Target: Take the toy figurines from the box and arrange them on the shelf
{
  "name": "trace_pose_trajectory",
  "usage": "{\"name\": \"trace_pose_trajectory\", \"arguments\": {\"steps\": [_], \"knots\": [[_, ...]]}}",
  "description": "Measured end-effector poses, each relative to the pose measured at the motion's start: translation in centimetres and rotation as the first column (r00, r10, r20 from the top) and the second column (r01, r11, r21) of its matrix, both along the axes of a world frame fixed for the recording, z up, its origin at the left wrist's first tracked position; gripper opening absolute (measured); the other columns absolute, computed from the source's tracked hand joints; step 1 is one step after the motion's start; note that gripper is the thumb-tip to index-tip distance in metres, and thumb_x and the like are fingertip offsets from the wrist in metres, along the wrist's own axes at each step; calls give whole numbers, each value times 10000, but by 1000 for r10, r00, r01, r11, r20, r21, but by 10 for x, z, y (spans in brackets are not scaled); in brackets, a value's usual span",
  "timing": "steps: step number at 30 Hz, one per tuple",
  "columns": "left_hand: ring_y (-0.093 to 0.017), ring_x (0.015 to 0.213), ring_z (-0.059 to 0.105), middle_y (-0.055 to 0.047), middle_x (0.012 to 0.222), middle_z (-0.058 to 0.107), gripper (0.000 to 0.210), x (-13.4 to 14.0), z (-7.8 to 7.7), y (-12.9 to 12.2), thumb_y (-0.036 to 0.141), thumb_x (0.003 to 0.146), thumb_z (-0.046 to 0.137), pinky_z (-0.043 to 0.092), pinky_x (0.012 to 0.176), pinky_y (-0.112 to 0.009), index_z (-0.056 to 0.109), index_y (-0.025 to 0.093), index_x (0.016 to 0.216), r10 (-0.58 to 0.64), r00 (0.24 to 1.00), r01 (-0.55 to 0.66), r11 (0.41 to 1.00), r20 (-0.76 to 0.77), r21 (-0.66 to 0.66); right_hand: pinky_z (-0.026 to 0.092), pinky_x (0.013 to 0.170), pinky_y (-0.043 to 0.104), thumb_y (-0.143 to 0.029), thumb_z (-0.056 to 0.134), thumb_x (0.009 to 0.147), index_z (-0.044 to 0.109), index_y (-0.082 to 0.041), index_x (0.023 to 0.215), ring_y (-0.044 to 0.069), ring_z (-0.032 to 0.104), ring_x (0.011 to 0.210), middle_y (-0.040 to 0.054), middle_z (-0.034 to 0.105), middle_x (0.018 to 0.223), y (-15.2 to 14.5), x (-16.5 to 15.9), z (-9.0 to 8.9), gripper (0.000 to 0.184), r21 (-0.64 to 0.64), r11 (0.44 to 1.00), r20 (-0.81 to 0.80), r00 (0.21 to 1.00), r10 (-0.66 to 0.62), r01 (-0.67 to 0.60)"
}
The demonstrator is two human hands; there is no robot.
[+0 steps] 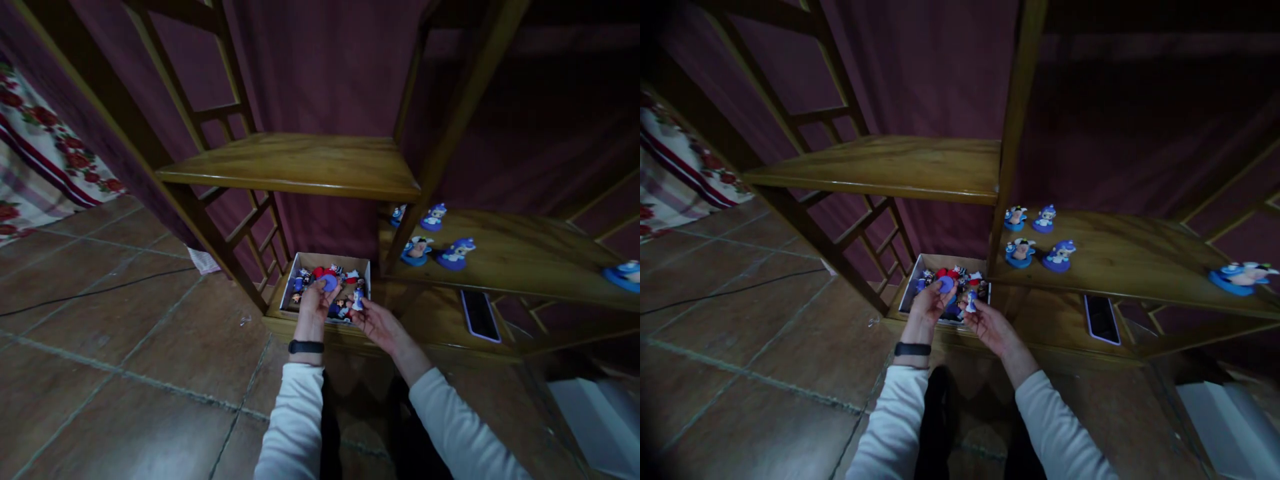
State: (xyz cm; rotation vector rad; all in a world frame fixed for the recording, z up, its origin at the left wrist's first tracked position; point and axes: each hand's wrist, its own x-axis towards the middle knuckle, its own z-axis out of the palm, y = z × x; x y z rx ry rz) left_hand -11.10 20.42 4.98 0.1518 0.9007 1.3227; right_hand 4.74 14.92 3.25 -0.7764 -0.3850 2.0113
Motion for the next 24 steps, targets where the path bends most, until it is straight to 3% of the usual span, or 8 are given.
{"name": "trace_pose_trajectory", "arguments": {"steps": [5, 10, 17, 24], "knots": [[-166, 733, 664, -85, 766, 674, 114, 19, -12, -19, 49, 755, 514, 547, 659, -274, 580, 107, 827, -71, 995, 71, 997, -70, 5, 554, 721, 205, -188, 579, 817, 630, -118, 986, 106, 668, 745, 85, 709, 916, -1, 8, -6, 189, 61, 997, 68, 997, -41, 37], [-139, 627, 642, -68, 699, 659, 114, 30, -19, -23, 50, 722, 549, 509, 566, -217, 596, 103, 811, -114, 977, 120, 993, -181, 20, 555, 696, 247, -202, 612, 796, 621, -151, 953, 139, 679, 752, 81, 714, 878, 2, 10, -18, 165, 132, 990, 96, 993, -70, 57], [-141, 622, 634, -49, 683, 640, 60, 29, -22, -17, 65, 718, 574, 535, 642, -287, 577, 108, 760, -75, 992, 77, 997, -100, 18, 561, 744, 272, -158, 577, 790, 633, -133, 914, 145, 675, 731, 63, 704, 817, 12, 5, -19, 138, 63, 988, 37, 989, -142, 139], [-153, 640, 642, -76, 700, 653, 46, 26, -25, -19, 135, 761, 580, 542, 624, -279, 580, 108, 799, -68, 995, 66, 997, -73, -34, 526, 831, 382, -266, 700, 700, 641, -210, 949, 184, 662, 835, 28, 685, 954, 14, 0, -22, 263, 217, 963, 160, 967, -197, 160]]}}
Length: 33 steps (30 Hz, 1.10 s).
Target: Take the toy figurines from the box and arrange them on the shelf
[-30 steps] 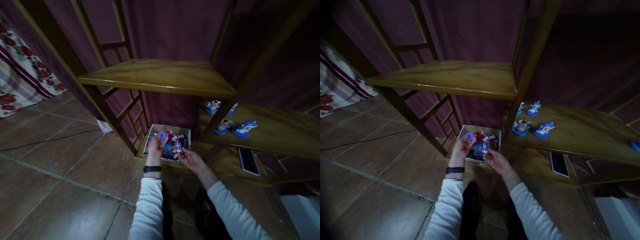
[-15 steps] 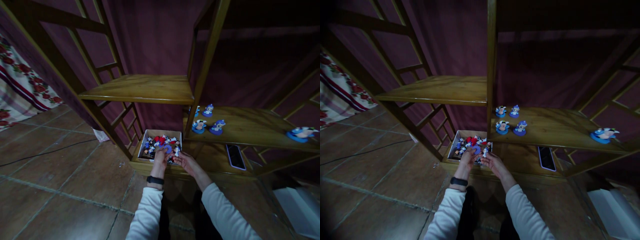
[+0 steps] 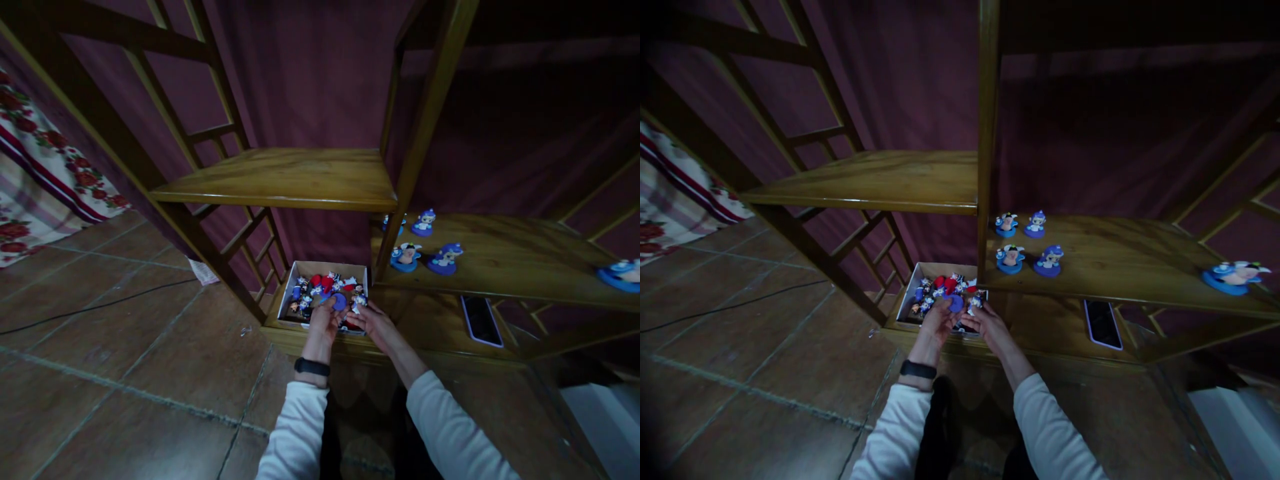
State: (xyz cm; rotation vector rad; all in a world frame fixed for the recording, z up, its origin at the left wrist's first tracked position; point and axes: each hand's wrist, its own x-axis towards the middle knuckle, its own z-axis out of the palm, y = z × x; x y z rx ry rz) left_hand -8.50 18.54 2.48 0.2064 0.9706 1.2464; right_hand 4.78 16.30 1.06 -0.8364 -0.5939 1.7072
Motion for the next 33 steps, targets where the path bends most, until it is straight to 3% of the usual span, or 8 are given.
{"name": "trace_pose_trajectory", "arguments": {"steps": [6, 9, 16, 23, 27, 33], "knots": [[-148, 652, 643, -71, 704, 654, 80, 2, 4, -4, 149, 832, 491, 559, 655, -309, 553, 115, 796, 56, 997, -52, 997, 60, -53, 477, 851, 352, -340, 725, 637, 640, -220, 1013, 204, 606, 957, 26, 673, 1021, -8, 3, 5, 403, 114, 992, 263, 962, -73, 45], [-142, 653, 642, -68, 702, 651, 87, 3, 11, -13, 149, 836, 490, 561, 670, -310, 556, 117, 789, 40, 996, -33, 995, 74, -93, 480, 817, 330, -345, 730, 621, 639, -211, 1007, 194, 613, 904, 28, 681, 975, -18, 3, 6, 419, 122, 991, 274, 958, -86, 54], [-177, 752, 660, -110, 803, 674, 67, -3, 23, -80, 162, 820, 547, 550, 748, -353, 583, 106, 816, -18, 991, 31, 995, 133, -99, 503, 800, 329, -342, 723, 634, 622, -222, 997, 176, 603, 875, 18, 661, 964, -74, 15, 13, 395, 137, 988, 291, 951, -107, 69], [-154, 733, 656, -108, 798, 672, 102, 27, 9, -148, 174, 835, 534, 541, 757, -312, 598, 95, 838, -135, 975, 155, 983, 177, -103, 486, 804, 323, -328, 684, 674, 615, -242, 1023, 174, 583, 860, 10, 647, 938, -139, 34, 19, 365, 211, 969, 398, 895, -203, 127], [-149, 707, 653, -108, 787, 672, 116, 44, 2, -164, 161, 842, 516, 540, 749, -310, 603, 85, 850, -218, 957, 235, 970, 189, -70, 431, 879, 332, -299, 673, 672, 623, -224, 1013, 179, 571, 898, 17, 648, 960, -159, 45, 10, 353, 274, 947, 484, 827, -288, 169], [-153, 720, 652, -112, 797, 672, 80, 56, -2, -172, 119, 815, 542, 525, 794, -313, 614, 83, 820, -278, 939, 290, 957, 202, -30, 434, 860, 326, -282, 694, 617, 636, -224, 959, 176, 579, 861, 5, 660, 916, -166, 57, 6, 351, 261, 942, 475, 821, -315, 210]]}}
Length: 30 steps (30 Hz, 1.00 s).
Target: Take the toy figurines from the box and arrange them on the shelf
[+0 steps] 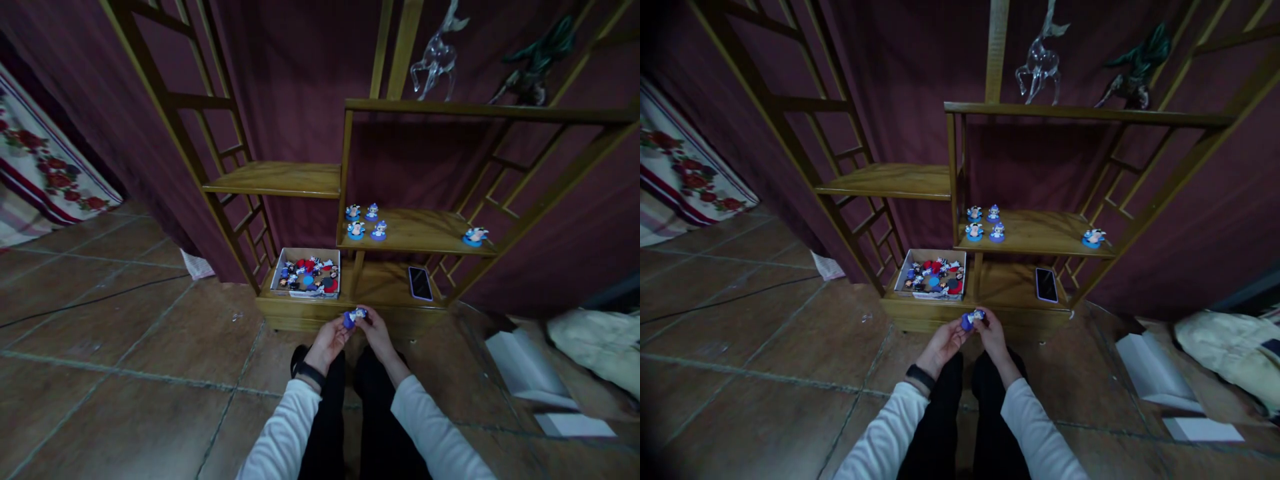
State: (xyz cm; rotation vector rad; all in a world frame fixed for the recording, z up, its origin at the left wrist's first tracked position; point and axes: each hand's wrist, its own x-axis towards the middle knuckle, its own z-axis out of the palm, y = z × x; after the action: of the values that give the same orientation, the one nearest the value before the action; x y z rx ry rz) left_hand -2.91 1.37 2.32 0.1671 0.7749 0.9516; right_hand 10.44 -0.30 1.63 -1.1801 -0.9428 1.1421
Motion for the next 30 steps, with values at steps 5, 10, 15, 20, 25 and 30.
{"name": "trace_pose_trajectory", "arguments": {"steps": [5, 10, 15, 20, 25, 30], "knots": [[-139, 726, 648, -87, 775, 668, 24, 3, 0, -5, 104, 777, 603, 506, 836, -321, 612, 98, 755, 12, 1000, -13, 999, 14, 49, 435, 852, 320, -280, 691, 618, 635, -220, 977, 166, 578, 856, 1, 660, 912, -4, 7, 1, 369, -9, 1000, -28, 999, 20, -20], [-149, 705, 649, -88, 731, 670, 81, 4, -1, -4, 144, 719, 682, 519, 805, -332, 619, 93, 720, 17, 999, -14, 997, -39, 74, 412, 902, 350, -285, 706, 599, 640, -222, 977, 178, 576, 895, 7, 662, 936, -4, 9, 2, 389, -4, 999, 12, 999, 34, -34], [-147, 682, 648, -81, 720, 678, 109, 5, -4, 0, 144, 681, 716, 540, 750, -320, 616, 99, 690, 25, 998, -20, 996, -58, 93, 395, 934, 353, -283, 680, 637, 626, -224, 1011, 174, 573, 916, 9, 656, 973, -4, 7, 2, 382, 26, 999, 42, 999, 22, -24], [-139, 643, 642, -75, 688, 673, 146, 6, -5, 5, 186, 670, 730, 547, 708, -305, 610, 103, 665, 20, 996, -13, 997, -87, 78, 410, 915, 339, -271, 675, 641, 627, -221, 1001, 167, 575, 904, 9, 655, 974, -3, 8, 0, 366, 35, 999, 58, 998, 1, -3], [-141, 619, 637, -79, 670, 668, 189, 12, -2, 4, 231, 657, 742, 550, 682, -299, 609, 98, 674, 38, 989, -24, 995, -143, 97, 438, 871, 328, -269, 673, 633, 626, -211, 995, 164, 583, 890, 10, 660, 958, 0, 10, -5, 369, 15, 1000, 47, 999, -18, 17], [-152, 619, 639, -94, 674, 665, 197, 14, 2, 1, 237, 663, 737, 550, 664, -303, 613, 86, 690, 46, 981, -17, 988, -190, 153, 472, 824, 328, -274, 669, 628, 621, -219, 986, 166, 588, 881, 10, 656, 970, 2, 12, -10, 365, 2, 999, 43, 998, -40, 40]]}}
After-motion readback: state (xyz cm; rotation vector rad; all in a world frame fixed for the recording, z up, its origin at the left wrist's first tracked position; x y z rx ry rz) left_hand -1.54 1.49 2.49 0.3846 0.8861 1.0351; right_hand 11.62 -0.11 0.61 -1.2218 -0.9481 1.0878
